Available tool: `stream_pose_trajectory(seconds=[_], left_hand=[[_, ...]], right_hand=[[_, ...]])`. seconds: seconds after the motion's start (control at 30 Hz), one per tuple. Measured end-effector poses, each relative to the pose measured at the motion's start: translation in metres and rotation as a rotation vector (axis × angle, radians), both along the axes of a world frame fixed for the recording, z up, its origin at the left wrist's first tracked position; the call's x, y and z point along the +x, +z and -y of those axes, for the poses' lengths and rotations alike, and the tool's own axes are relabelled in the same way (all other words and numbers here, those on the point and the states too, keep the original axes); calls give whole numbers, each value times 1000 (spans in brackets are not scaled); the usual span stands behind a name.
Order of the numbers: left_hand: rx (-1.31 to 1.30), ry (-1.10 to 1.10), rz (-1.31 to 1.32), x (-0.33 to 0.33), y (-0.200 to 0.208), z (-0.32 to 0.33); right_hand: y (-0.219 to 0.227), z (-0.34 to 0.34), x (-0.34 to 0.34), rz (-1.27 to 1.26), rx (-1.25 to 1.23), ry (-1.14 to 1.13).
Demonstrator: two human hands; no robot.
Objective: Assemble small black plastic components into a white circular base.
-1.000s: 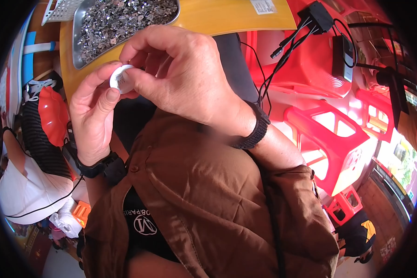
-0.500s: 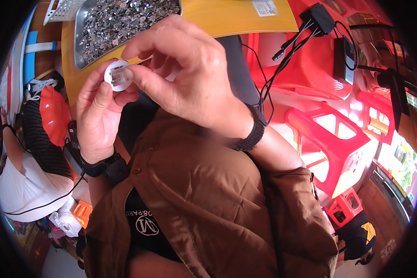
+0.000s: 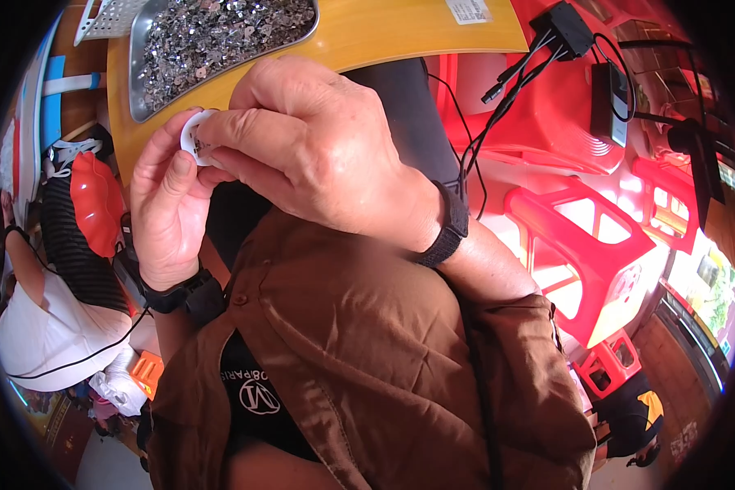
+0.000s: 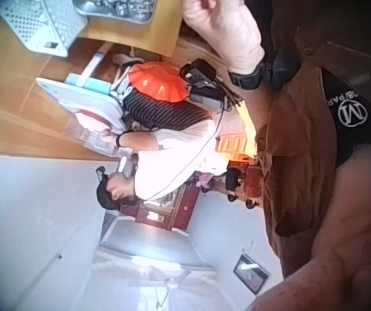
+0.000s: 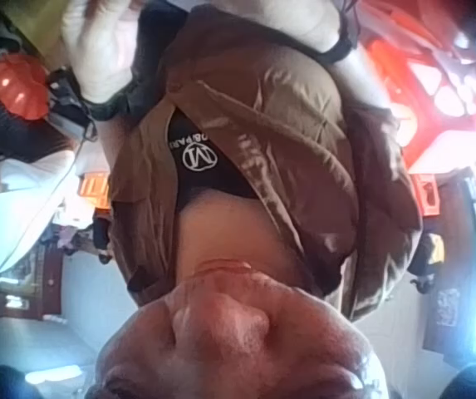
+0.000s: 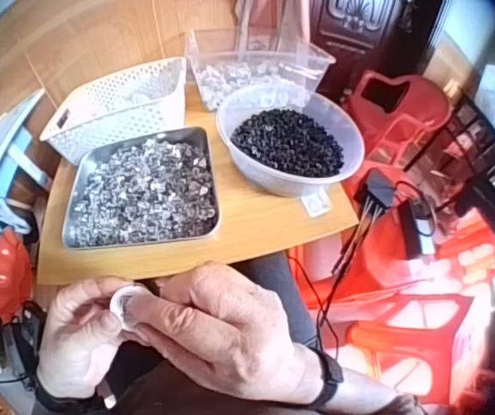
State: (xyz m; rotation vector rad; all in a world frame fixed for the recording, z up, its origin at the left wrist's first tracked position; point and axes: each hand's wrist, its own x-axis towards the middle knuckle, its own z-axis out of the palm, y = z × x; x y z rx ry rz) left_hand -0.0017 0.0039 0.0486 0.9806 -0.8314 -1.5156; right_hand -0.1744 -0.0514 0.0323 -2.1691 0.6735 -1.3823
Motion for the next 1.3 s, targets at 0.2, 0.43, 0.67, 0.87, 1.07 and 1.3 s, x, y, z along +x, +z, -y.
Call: stream_pose_trajectory(seconds=[0.2, 0.43, 0.67, 0.87, 1.07, 1.3], left_hand=[[-34, -18, 17, 2, -3, -1], [-117, -11, 103, 1, -7, -1], [-28, -43, -59, 0, -4, 2], [-54, 14, -68, -2, -6, 0], [-60, 28, -72, 1, -6, 0], [-43, 48, -50, 0, -5, -1]], right_hand=[[-4, 4, 1, 4, -122, -38], [0, 2, 3, -169, -253, -48], [4, -1, -6, 116, 444, 76], [4, 6, -7, 118, 54, 49], [-4, 5, -1, -28, -265, -104], [-4, 2, -1, -97, -343, -105]])
